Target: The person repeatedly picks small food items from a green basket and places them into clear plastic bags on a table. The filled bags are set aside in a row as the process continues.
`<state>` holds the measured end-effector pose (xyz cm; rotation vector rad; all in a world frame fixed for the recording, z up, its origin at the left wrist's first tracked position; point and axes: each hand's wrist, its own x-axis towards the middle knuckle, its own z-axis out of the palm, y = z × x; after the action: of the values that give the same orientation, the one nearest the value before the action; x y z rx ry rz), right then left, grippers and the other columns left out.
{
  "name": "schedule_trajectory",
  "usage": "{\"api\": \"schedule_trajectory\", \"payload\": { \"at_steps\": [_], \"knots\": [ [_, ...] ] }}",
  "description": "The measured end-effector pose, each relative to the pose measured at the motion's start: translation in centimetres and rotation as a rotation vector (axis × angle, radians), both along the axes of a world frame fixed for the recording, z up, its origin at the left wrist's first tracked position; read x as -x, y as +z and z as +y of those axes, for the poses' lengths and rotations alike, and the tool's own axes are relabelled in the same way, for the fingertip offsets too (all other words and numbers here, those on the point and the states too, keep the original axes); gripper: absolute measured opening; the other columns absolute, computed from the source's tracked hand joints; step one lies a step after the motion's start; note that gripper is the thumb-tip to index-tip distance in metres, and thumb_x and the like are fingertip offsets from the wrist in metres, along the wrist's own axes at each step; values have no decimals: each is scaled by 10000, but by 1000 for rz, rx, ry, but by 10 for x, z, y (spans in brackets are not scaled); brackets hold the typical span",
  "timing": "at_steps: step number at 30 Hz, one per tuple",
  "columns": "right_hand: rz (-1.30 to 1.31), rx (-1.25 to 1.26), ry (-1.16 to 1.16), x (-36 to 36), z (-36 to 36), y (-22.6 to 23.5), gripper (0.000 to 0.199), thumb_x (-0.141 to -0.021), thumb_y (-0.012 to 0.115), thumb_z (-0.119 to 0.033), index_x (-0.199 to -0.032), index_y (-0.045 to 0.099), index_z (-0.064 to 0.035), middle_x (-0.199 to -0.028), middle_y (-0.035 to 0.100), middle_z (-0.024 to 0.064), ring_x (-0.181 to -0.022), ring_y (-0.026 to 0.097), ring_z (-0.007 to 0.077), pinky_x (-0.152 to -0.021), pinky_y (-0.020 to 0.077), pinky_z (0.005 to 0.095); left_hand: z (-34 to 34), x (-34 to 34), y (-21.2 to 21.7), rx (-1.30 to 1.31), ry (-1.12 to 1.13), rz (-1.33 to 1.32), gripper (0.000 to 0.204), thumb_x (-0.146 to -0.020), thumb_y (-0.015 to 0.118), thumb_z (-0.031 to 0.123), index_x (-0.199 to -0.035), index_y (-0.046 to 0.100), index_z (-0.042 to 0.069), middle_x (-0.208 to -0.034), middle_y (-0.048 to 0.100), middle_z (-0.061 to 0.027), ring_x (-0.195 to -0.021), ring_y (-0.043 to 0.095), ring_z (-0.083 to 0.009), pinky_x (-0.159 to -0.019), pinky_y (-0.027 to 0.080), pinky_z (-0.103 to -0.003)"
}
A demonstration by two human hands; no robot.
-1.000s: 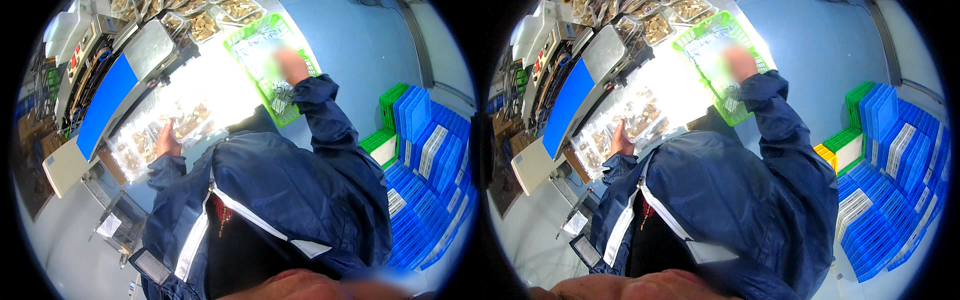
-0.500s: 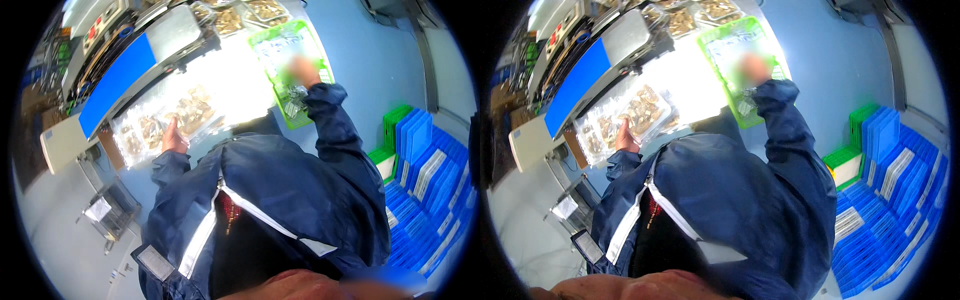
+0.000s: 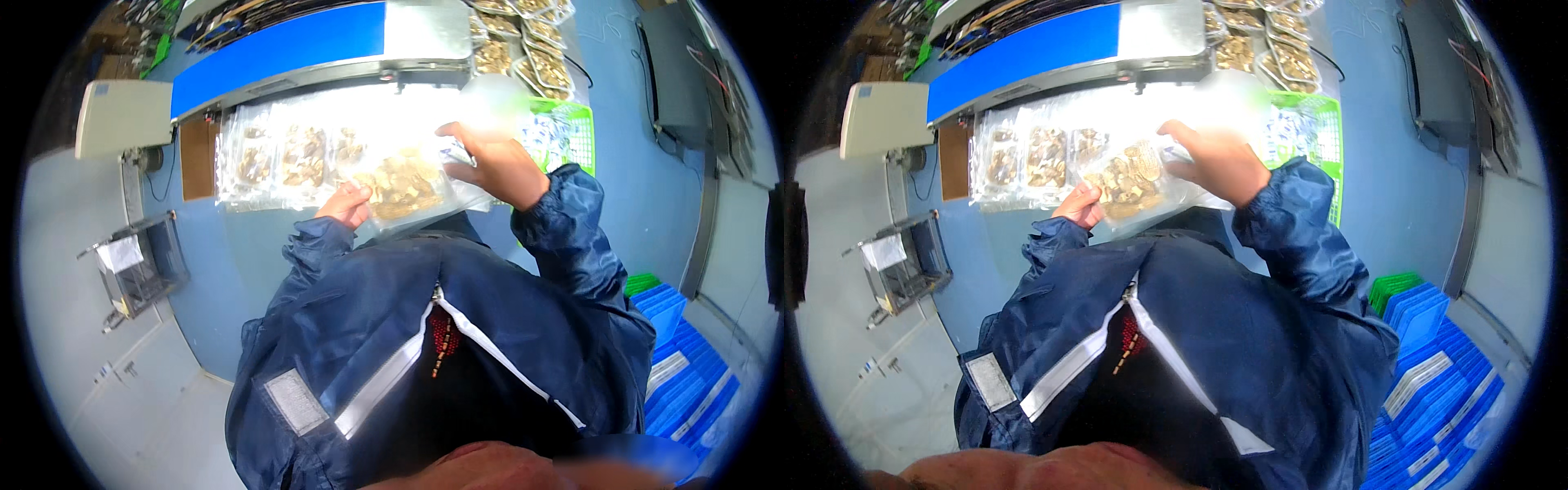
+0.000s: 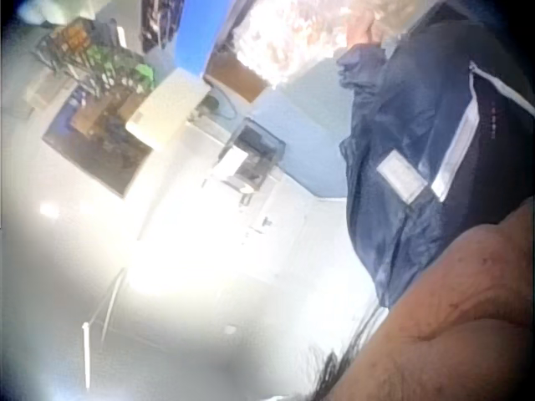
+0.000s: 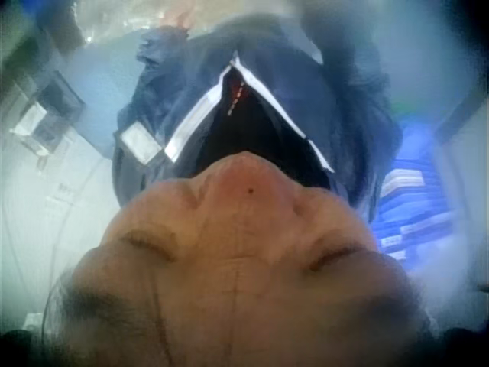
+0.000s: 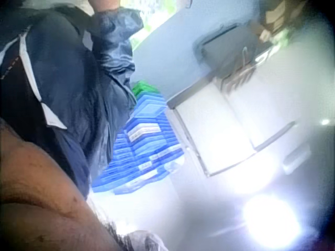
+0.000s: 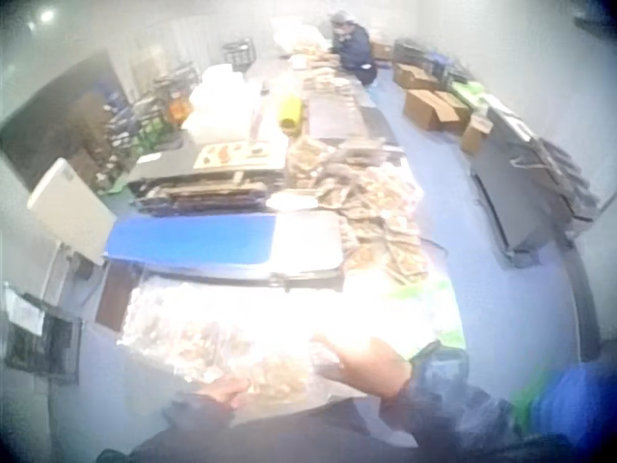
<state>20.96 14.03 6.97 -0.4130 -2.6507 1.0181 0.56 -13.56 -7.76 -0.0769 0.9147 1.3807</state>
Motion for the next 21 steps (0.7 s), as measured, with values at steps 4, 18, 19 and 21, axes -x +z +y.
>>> {"api": "schedule_trajectory", "payload": {
  "at_steps": [4, 18, 19, 21],
  "knots": [
    [6, -91, 31, 16, 5, -12, 187, -815, 689, -147, -992, 650, -103, -769, 615, 123, -731, 620, 297, -644, 495, 395, -3, -15, -2, 49, 84, -32, 114, -884, 681, 46, -925, 579, 74, -942, 663, -83, -862, 668, -209, -826, 555, -355],
    [-846, -390, 96, 45, 99, -203, 603, -670, 813, -408, -1147, 577, -124, -1067, 648, 130, -1043, 616, 323, -911, 422, 508, -36, -20, -44, 254, 717, 59, 244, -898, 630, 0, -1121, 551, 59, -1055, 629, -69, -1000, 612, -194, -963, 498, -410],
    [-843, -323, 117, 49, 105, -205, 568, -670, 812, -399, -1116, 586, -129, -1040, 655, 119, -1028, 620, 317, -900, 418, 506, -30, -24, -44, 287, 728, 107, 288, -906, 629, 23, -1168, 517, 63, -1096, 604, -74, -1012, 598, -217, -953, 495, -413],
    [-785, -80, 69, 53, 116, -218, 377, -670, 799, -361, -905, 624, -124, -850, 666, 97, -891, 645, 309, -803, 439, 473, -25, -31, -39, 420, 725, 71, 316, -914, 630, 67, -1199, 493, 64, -1124, 590, -81, -1058, 575, -242, -952, 494, -418]
  ]
}}
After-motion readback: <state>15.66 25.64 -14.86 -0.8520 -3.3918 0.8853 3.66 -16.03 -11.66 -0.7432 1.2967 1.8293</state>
